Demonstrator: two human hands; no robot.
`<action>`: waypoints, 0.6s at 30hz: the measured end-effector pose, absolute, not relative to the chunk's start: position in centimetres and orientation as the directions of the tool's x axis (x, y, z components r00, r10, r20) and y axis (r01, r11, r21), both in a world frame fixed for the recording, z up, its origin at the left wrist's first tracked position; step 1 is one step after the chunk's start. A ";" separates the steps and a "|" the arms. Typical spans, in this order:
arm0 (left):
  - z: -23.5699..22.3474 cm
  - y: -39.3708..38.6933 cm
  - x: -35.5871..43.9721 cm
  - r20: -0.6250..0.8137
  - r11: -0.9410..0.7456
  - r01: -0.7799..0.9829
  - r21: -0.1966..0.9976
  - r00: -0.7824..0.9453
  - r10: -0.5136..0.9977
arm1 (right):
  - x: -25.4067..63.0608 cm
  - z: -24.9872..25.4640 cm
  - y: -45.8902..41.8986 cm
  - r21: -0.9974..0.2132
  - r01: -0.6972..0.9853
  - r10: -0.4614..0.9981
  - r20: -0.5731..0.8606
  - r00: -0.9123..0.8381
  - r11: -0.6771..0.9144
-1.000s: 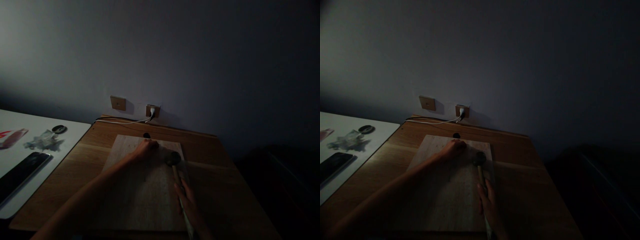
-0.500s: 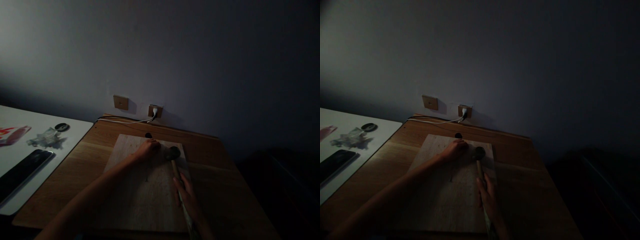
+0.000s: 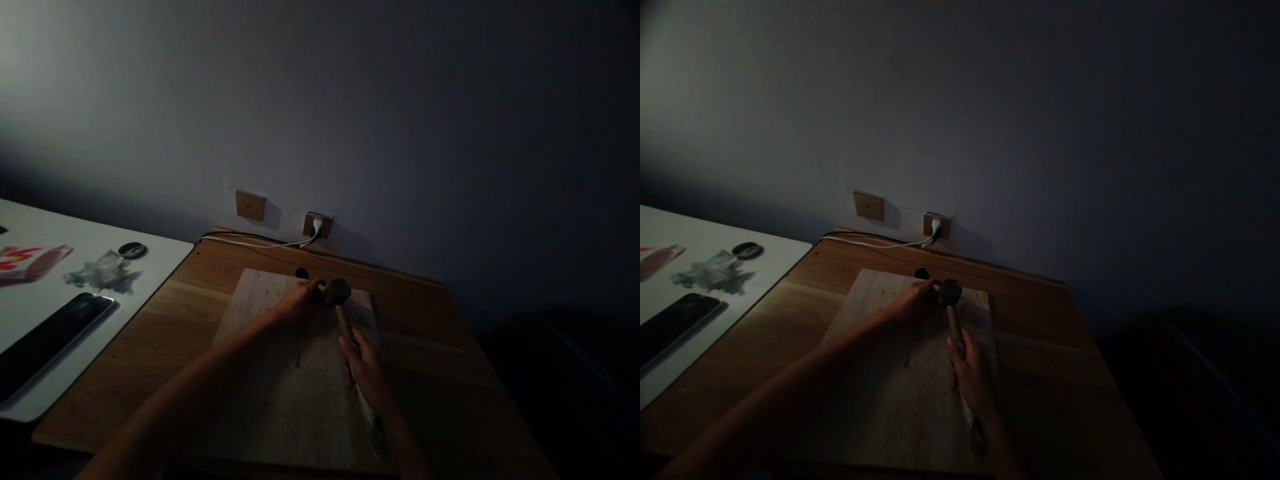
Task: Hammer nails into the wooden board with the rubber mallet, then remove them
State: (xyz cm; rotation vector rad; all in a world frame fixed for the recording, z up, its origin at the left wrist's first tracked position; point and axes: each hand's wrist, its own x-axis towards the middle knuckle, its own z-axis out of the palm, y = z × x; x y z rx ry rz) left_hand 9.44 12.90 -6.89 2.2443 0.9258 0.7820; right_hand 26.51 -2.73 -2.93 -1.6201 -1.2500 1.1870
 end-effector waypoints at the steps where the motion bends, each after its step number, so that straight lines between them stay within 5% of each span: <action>1: -6.9 12.9 9.4 0.286 -0.582 0.408 0.703 0.588 0.757 | 26.5 -2.9 -2.7 -0.930 0.273 0.970 -0.230 0.084 -0.244; 4: -6.6 13.1 9.2 0.286 -0.588 0.414 0.695 0.591 0.754 | 26.4 -2.9 -3.3 -0.934 0.231 0.962 -0.256 0.097 -0.272; 8: -4.5 12.7 8.1 0.287 -0.696 0.471 0.542 0.675 0.680 | 26.7 -3.3 -4.9 -0.934 0.190 0.949 -0.278 0.149 -0.304; 14: -1.8 9.4 6.8 0.047 -0.794 0.558 0.240 0.811 0.584 | 27.0 -5.1 -7.0 -0.903 0.133 0.900 -0.374 0.224 -0.409; 18: -1.3 7.6 6.8 -0.019 -0.797 0.580 0.166 0.810 0.586 | 26.9 -5.3 -7.3 -0.895 0.070 0.867 -0.403 0.294 -0.440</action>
